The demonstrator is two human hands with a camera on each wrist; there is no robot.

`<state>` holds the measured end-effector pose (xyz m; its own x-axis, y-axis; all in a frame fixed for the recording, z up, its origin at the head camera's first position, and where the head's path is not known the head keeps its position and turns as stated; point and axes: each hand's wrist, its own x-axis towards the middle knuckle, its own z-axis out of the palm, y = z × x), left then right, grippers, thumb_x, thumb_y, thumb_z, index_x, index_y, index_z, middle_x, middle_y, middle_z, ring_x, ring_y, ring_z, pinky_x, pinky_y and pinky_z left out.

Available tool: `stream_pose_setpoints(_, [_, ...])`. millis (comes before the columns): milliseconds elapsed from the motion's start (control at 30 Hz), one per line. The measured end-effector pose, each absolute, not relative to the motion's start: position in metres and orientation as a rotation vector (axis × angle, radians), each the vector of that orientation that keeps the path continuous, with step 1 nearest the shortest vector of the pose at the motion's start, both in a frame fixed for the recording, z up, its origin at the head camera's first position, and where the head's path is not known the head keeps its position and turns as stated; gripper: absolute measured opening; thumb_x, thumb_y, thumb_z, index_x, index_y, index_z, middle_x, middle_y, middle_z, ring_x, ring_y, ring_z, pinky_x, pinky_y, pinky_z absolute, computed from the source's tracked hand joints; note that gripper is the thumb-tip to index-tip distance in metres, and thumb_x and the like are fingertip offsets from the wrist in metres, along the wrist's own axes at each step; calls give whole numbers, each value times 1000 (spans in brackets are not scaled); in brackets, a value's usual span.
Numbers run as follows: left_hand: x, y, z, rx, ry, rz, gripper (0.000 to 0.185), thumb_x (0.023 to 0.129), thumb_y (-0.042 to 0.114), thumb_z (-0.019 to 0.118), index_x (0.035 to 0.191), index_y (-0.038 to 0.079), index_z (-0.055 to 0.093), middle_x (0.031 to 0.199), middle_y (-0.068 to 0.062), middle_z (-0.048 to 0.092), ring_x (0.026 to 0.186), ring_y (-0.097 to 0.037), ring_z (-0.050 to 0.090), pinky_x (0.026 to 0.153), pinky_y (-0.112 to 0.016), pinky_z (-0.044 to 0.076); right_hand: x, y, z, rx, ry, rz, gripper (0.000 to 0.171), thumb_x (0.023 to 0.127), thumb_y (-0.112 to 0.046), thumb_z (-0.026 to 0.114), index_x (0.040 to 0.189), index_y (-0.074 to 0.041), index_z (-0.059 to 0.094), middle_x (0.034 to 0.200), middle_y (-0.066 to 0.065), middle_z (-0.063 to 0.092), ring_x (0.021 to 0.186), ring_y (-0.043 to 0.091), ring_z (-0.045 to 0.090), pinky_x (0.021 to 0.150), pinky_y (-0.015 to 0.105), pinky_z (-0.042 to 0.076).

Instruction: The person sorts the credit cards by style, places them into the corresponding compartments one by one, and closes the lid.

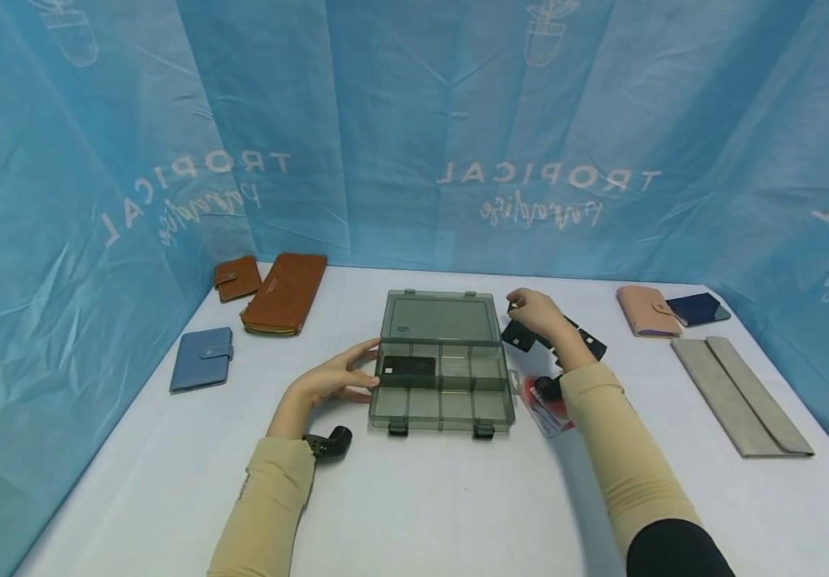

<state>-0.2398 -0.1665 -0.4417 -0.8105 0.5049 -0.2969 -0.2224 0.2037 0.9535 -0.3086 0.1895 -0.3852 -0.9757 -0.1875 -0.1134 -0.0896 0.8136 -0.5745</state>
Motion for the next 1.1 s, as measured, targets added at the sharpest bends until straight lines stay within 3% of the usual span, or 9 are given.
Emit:
stream_pose_setpoints(167, [-240, -164, -444, 256, 1906, 1667, 82, 86, 6, 62, 150, 17, 12, 152, -17, 9, 116, -35, 48, 88, -44, 50, -313, 202, -402, -104, 2824, -673, 55, 87, -13, 57, 137, 2, 39, 134, 31, 40, 115, 44, 45, 93, 54, 41])
stream_pose_setpoints(433, [-239, -162, -443, 260, 1914, 1665, 81, 85, 7, 62, 150, 18, 13, 152, -16, 11, 117, -34, 47, 88, -43, 50, -310, 209, -408, 13, 2761, -449, 78, 82, -26, 67, 145, -4, 26, 144, 29, 21, 127, 51, 21, 99, 67, 22])
stream_pose_setpoints(600, [-238, -163, -443, 261, 1917, 1666, 82, 85, 7, 62, 150, 18, 13, 152, -16, 11, 118, -34, 47, 88, -43, 50, -310, 215, -411, 105, 2754, -490, 84, 78, -31, 72, 144, -4, 28, 137, 31, 25, 120, 48, 26, 94, 66, 28])
stream_pose_setpoints(900, [-238, -165, -440, 245, 1930, 1659, 82, 85, 7, 63, 150, 18, 13, 153, -15, 11, 120, -37, 45, 89, -44, 50, -308, 224, -414, 114, 2864, -645, 83, 73, -27, 77, 138, 1, 33, 130, 34, 32, 116, 49, 31, 94, 65, 27])
stream_pose_setpoints(1100, [-238, -166, -442, 242, 1918, 1671, 83, 85, 8, 63, 150, 18, 13, 153, -16, 11, 119, -36, 46, 88, -44, 50, -301, 228, -408, 152, 2995, -874, 54, 84, -13, 64, 130, 1, 41, 119, 30, 51, 101, 42, 50, 84, 53, 41])
